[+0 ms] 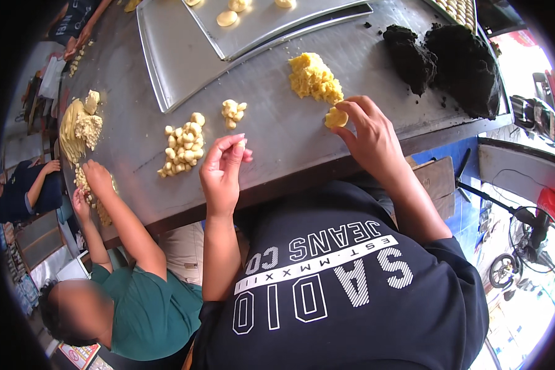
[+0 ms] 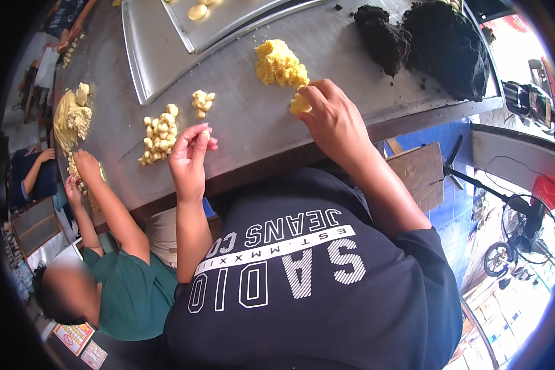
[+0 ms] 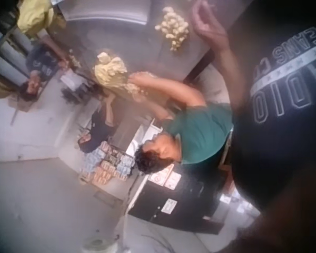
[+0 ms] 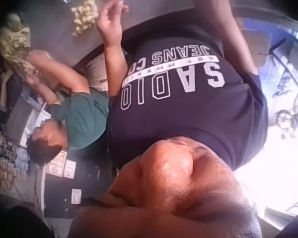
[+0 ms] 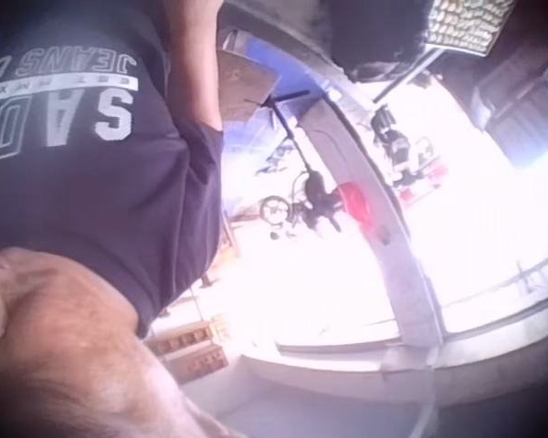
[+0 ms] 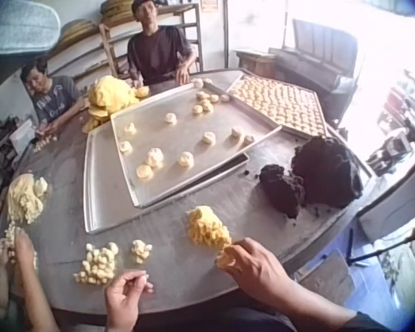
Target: The person shapes pieces of yellow dough into balls and place them onto a metal baking tray.
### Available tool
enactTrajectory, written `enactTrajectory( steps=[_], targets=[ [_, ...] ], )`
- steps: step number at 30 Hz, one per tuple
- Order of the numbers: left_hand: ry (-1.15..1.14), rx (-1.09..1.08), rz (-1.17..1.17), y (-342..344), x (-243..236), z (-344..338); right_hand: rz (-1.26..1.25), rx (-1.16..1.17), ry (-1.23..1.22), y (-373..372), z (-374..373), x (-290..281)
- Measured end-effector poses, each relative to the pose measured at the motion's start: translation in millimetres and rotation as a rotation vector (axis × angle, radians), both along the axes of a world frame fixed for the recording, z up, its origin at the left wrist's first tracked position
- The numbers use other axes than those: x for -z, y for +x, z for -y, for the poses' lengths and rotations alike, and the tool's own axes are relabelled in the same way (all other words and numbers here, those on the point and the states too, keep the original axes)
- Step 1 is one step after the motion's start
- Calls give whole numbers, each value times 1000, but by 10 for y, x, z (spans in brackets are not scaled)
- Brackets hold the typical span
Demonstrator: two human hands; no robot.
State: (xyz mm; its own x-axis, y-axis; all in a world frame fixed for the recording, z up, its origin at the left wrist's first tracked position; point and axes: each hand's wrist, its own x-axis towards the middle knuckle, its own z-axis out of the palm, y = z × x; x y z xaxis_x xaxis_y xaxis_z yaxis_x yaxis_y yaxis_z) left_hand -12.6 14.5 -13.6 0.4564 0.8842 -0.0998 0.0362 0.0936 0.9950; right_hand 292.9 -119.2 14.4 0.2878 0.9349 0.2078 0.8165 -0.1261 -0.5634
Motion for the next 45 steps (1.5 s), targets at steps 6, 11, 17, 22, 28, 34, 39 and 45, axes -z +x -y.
enactTrajectory(
  steps=[6,11,17,22,28,34,39,45],
  targets=[
    [-348,34,335,210,-56,66,168,-127,81,82,-110,150],
    [834,174,-519,203,14,0,317,-158,17,3,-197,150],
    [1203,249,-724,137,-31,-1,60,-175,61,117,-192,97],
    [1260,376,-953,309,-466,-40,151,-80,96,127,-60,173],
    [1467,64,-554,1133,50,-500,248,-216,66,43,-171,84],
    [1776,222,-378,1171,217,-402,172,-69,51,69,-147,128],
    [1615,126,-404,1044,202,-374,258,-177,-9,96,-171,198],
    [666,-197,-63,966,133,-583,312,-162,-5,25,-318,134]
  ],
)
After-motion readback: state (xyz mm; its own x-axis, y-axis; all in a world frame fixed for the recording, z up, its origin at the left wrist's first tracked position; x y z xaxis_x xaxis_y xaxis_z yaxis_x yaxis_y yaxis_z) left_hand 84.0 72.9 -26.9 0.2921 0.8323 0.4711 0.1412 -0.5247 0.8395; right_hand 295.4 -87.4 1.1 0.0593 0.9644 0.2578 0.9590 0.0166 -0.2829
